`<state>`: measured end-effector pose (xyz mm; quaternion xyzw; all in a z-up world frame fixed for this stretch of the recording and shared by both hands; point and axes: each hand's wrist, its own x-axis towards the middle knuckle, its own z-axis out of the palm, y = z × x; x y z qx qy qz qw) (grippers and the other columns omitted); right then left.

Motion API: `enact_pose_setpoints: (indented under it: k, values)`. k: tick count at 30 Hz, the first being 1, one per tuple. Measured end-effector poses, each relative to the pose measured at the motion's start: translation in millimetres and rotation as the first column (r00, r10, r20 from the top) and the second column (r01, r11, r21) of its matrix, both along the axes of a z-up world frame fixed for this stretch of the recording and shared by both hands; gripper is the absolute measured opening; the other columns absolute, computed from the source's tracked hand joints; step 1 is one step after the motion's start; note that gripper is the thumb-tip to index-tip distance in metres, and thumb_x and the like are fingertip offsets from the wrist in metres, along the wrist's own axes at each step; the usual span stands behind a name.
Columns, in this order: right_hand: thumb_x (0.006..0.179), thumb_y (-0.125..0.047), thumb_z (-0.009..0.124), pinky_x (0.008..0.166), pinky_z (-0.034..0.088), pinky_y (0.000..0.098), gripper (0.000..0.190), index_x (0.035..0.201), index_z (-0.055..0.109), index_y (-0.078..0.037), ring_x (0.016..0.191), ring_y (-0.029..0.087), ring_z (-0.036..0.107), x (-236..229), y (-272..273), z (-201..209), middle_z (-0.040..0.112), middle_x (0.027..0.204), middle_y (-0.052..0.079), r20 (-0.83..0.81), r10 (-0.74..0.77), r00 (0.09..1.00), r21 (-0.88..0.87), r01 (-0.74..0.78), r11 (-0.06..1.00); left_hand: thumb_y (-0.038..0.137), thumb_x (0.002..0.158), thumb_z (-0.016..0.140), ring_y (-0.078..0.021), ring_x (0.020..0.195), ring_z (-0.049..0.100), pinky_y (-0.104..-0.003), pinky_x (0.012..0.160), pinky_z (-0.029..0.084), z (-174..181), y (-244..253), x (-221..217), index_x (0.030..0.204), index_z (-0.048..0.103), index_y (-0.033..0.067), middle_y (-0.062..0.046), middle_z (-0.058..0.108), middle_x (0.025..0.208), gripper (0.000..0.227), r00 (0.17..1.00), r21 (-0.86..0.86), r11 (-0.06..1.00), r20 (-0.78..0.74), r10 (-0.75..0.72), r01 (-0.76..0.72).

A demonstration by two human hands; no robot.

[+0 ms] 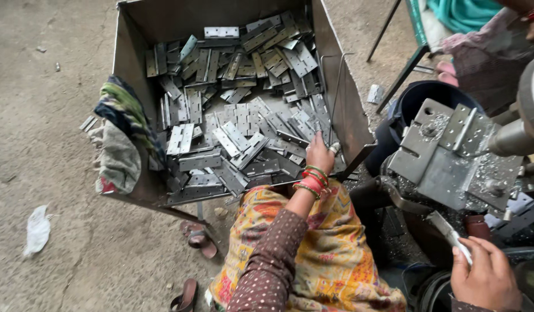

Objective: The person picks metal plates from a bin, places them under a drill press, and operates the machine to drill holes. The person then removes the plates and returns them to the bin.

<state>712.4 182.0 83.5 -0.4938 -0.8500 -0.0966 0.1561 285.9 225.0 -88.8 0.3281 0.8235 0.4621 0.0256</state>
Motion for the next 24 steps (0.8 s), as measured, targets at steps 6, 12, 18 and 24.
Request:
enact_pose_setpoints:
  k: [6, 12, 18, 24]
  values:
    - [0.097, -0.029, 0.073, 0.092, 0.057, 0.0322, 0.021, 0.116, 0.074, -0.019, 0.106, 0.019, 0.069, 6.6, 22.1, -17.7, 0.067, 0.119, 0.000, -0.175, 0.143, 0.974, -0.048, -0.154, 0.987, 0.017, 0.089, 0.067, -0.0431, 0.100, 0.069, -0.052, 0.088, 0.054, -0.4, 33.0, -7.3, 0.155, 0.037, 0.0013, -0.023, 0.067, 0.118, 0.074, 0.992, -0.373, 0.923, 0.117, -0.054, 0.094]
    - [0.090, -0.027, 0.074, 0.093, 0.058, 0.0328, 0.030, 0.119, 0.074, -0.020, 0.104, 0.018, 0.071, 2.9, 19.5, -20.1, 0.068, 0.115, -0.001, -0.195, 0.027, 0.981, -0.147, -0.056, 0.988, 0.030, 0.091, 0.072, -0.0446, 0.099, 0.065, -0.052, 0.088, 0.052, 50.8, 21.0, -5.1, 0.151, 0.037, 0.0016, -0.026, 0.067, 0.110, 0.076, 0.981, 0.026, 0.998, 0.184, 0.055, -0.061]
    - [0.090, -0.028, 0.074, 0.092, 0.058, 0.0334, 0.033, 0.121, 0.074, -0.019, 0.105, 0.019, 0.072, -0.8, 14.3, -12.9, 0.068, 0.119, 0.001, -0.124, 0.034, 0.992, -0.139, -0.051, 0.989, 0.024, 0.091, 0.067, -0.0407, 0.099, 0.069, -0.050, 0.088, 0.055, 128.6, 28.0, -31.3, 0.142, 0.055, 0.0170, -0.021, 0.070, 0.110, 0.054, 0.977, 0.098, 0.994, 0.212, 0.020, -0.042]
    - [0.090, -0.028, 0.074, 0.093, 0.058, 0.0341, 0.029, 0.117, 0.075, -0.019, 0.106, 0.020, 0.071, -6.2, 13.0, -12.2, 0.068, 0.118, 0.001, -0.095, 0.034, 0.995, -0.100, -0.044, 0.994, 0.009, 0.086, 0.061, -0.0468, 0.087, 0.068, -0.055, 0.076, 0.055, 167.2, 16.4, -34.3, 0.146, 0.042, 0.0132, -0.022, 0.064, 0.116, 0.063, 0.998, -0.028, 0.998, 0.045, 0.050, -0.049]
